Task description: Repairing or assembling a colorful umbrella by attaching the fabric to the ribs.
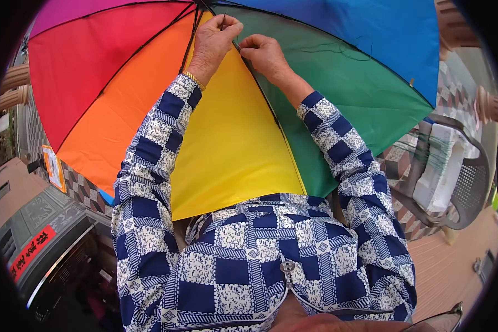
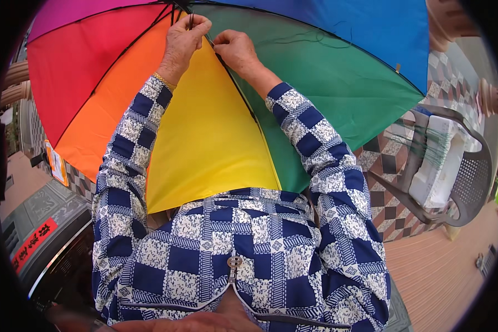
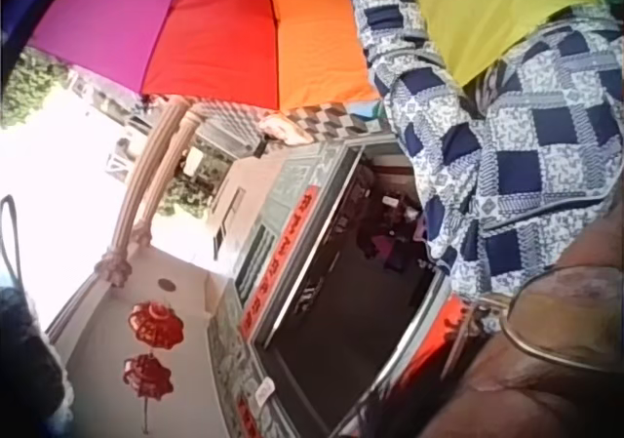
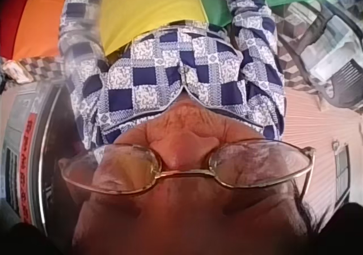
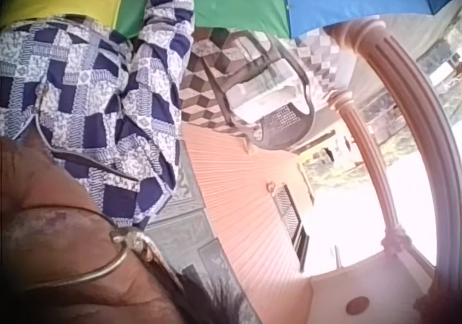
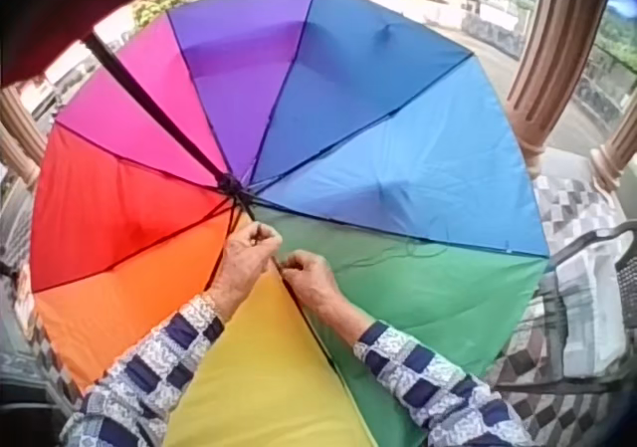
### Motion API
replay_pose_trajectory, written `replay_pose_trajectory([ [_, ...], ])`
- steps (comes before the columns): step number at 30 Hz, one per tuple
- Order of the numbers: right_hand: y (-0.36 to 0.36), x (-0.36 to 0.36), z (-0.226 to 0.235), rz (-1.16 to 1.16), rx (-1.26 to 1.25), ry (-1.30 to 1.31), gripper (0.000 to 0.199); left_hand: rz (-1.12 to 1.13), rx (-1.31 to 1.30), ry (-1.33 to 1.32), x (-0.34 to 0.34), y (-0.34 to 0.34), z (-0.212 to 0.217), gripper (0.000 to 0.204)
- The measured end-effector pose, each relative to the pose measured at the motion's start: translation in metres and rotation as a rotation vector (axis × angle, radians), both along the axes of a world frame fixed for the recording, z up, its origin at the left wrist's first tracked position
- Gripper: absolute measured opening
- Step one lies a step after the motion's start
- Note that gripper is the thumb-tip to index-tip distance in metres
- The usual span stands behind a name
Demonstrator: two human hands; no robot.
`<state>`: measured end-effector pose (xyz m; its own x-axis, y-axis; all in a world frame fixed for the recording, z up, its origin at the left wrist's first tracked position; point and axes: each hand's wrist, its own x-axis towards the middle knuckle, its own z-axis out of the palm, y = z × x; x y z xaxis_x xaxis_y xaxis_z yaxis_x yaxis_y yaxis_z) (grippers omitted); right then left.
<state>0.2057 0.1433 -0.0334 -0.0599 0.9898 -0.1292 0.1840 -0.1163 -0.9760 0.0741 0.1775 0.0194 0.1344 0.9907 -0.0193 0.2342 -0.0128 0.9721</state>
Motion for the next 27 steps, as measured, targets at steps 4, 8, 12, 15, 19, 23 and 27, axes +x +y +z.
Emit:
replay_pose_trajectory([
  [4, -0.007, -0.001, -0.004, -0.06, 0.118, 0.079, 0.018, 0.05, -0.047, -0.073, 0.004, 0.001, 0.005, 0.013],
  [8, -0.008, 0.0, -0.003, -0.014, 0.28, -0.075, 0.017, 0.043, -0.029, -0.068, 0.008, -0.001, 0.006, 0.013],
  [12, 0.006, 0.005, 0.013, 0.006, -0.207, 0.133, 0.015, 0.088, -0.059, -0.147, 0.012, -0.003, 0.002, 0.013],
  [15, -0.002, 0.006, 0.016, -0.173, -0.245, 0.492, 0.013, 0.17, -0.123, -0.247, 0.009, -0.003, -0.001, 0.013],
  [19, -0.032, 0.052, 0.032, 0.182, -0.453, 0.655, 0.01, 0.284, -0.198, -0.226, -0.008, -0.007, -0.009, 0.016],
  [23, -0.015, 0.213, 0.065, -0.033, -0.327, 0.731, 0.011, 0.193, -0.134, 0.138, -0.021, -0.003, -0.021, 0.02],
  [27, -0.004, 0.485, 0.153, -1.178, 0.353, 0.679, 0.017, 0.021, -0.058, 0.404, -0.013, 0.006, -0.03, 0.025],
])
